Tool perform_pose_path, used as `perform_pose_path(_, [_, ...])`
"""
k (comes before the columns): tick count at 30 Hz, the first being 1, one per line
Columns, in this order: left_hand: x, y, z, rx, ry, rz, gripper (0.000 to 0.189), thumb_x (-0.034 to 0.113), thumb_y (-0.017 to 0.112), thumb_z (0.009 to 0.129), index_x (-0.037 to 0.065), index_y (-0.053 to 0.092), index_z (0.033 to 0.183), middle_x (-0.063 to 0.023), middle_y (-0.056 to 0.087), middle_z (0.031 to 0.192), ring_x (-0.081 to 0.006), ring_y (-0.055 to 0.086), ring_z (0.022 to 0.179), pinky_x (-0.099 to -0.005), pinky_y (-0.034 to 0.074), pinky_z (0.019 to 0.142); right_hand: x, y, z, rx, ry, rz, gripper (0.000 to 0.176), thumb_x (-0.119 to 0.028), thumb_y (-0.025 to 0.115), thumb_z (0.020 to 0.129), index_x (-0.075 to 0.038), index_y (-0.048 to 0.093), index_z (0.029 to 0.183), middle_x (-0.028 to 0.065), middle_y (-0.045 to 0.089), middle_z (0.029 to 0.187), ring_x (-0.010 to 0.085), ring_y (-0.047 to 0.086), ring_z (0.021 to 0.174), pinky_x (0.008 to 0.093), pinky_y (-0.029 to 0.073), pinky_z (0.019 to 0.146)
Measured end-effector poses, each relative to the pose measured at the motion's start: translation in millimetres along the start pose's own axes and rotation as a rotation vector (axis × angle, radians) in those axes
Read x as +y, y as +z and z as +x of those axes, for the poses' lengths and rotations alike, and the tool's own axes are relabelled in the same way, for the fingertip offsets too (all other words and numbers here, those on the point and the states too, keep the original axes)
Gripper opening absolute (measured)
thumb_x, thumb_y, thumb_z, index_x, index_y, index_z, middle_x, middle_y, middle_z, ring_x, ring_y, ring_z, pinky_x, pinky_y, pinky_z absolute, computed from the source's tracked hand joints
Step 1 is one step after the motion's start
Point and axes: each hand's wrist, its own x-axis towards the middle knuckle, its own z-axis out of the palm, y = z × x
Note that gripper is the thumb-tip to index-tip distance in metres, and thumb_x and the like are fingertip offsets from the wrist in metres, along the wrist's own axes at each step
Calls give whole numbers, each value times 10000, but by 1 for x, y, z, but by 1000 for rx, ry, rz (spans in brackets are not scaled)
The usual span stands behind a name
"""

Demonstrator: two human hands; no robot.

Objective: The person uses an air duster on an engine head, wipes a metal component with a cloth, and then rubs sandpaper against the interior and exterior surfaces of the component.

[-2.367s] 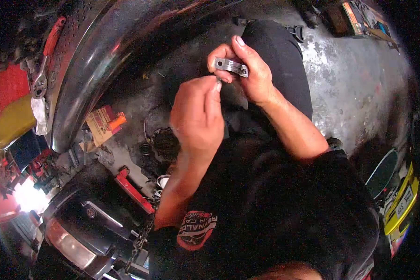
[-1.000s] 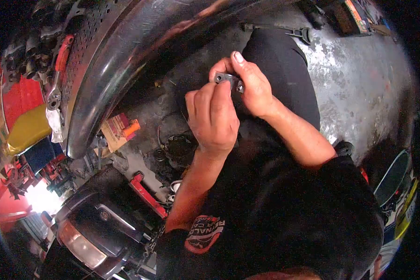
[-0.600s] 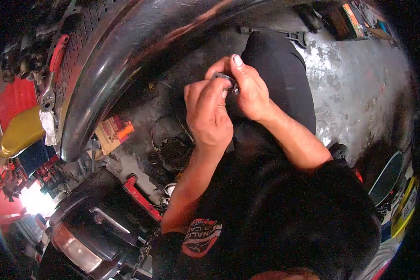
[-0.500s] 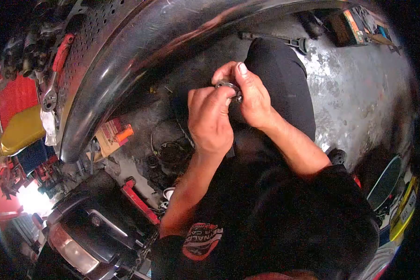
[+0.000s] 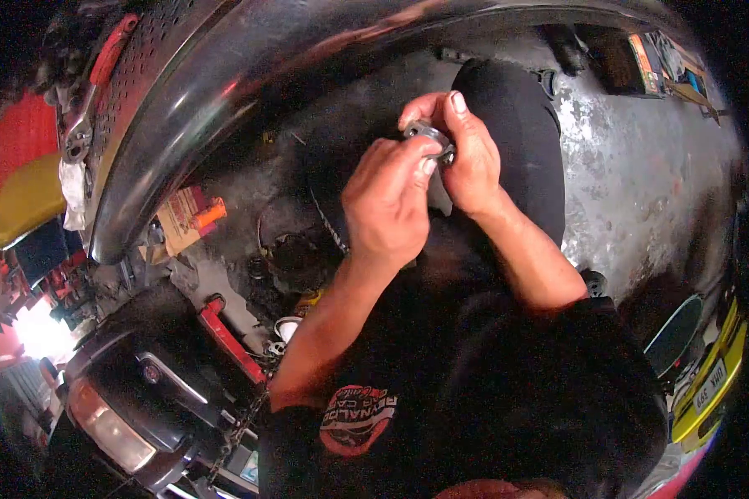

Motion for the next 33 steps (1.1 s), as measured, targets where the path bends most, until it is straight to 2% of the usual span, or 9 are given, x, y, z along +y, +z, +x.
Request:
perform_pose_path(3, [-8, 5, 8, 86, 273, 216, 227, -48, 609, 765, 3, 636, 985, -100, 577, 794, -272, 547, 654, -377, 455, 581, 1, 3, 2, 15, -3, -40, 534, -384, 236, 1049, -10, 602, 943, 45, 594, 862, 118, 519, 796, 268, 423, 780])
perform_pose_path(10, [-5, 1, 1, -55, 61, -31, 231, -12, 611, 768, 12, 622, 998, -100, 548, 774, -278, 532, 655, -403, 436, 578, 0, -2, 1, 25, 47, 21, 524, -416, 282, 1037, -21, 613, 943, 31, 598, 857, 110, 509, 785, 265, 413, 773])
perform_pose_path(15, [0, 0, 12, 30, 299, 384, 250, -18, 610, 757, 24, 619, 1003, -103, 547, 779, -283, 528, 671, -401, 435, 595, -1, 3, 5, 73, 60, -2, 493, -376, 288, 1036, -27, 616, 920, 29, 591, 834, 106, 500, 761, 262, 410, 744])
perform_pose_path(19, [-18, 23, 0, 131, 176, -22, 237, -18, 606, 757, 25, 627, 989, -101, 546, 779, -286, 525, 671, -403, 435, 602, -3, 0, 4, 48, 70, 43, 489, -362, 283, 1033, -27, 616, 908, 32, 591, 824, 106, 494, 755, 265, 413, 735])
perform_pose_path(21, [4, 6, 10, 45, 95, -12, 226, -25, 611, 766, 23, 629, 986, -109, 553, 777, -293, 528, 671, -410, 435, 608, -3, 3, 4, 79, 82, 37, 488, -361, 286, 1030, -24, 614, 900, 29, 582, 817, 107, 487, 744, 266, 412, 724])
perform_pose_path(25, [2, -11, 15, -38, 295, 488, 220, -41, 633, 780, 20, 630, 992, -129, 571, 772, -300, 549, 679, -418, 442, 617, 3, 8, 11, 110, -20, -94, 485, -362, 294, 1023, -18, 612, 896, 24, 569, 798, 107, 476, 718, 264, 406, 708])
perform_pose_path(29, [4, 11, 8, 79, 9, -127, 246, -51, 637, 772, 17, 619, 1008, -129, 570, 772, -307, 549, 681, -419, 442, 602, -3, 4, 5, 113, 107, 9, 482, -359, 293, 1021, -23, 614, 895, 24, 574, 804, 113, 475, 733, 273, 401, 738])
perform_pose_path(32, [-3, 11, 8, 81, 131, 28, 227, -11, 633, 778, 16, 622, 1002, -124, 570, 780, -300, 539, 669, -410, 441, 591, -1, 3, 5, 118, 84, -21, 483, -358, 286, 1021, -27, 616, 895, 24, 579, 808, 113, 477, 738, 273, 403, 734])
perform_pose_path(33, [-4, 10, 8, 76, 231, 304, 213, 29, 616, 781, 19, 623, 993, -110, 555, 777, -281, 521, 652, -391, 436, 577, 2, 4, 8, 128, 57, -77, 484, -358, 284, 1022, -30, 616, 894, 24, 581, 810, 111, 478, 737, 272, 405, 727])
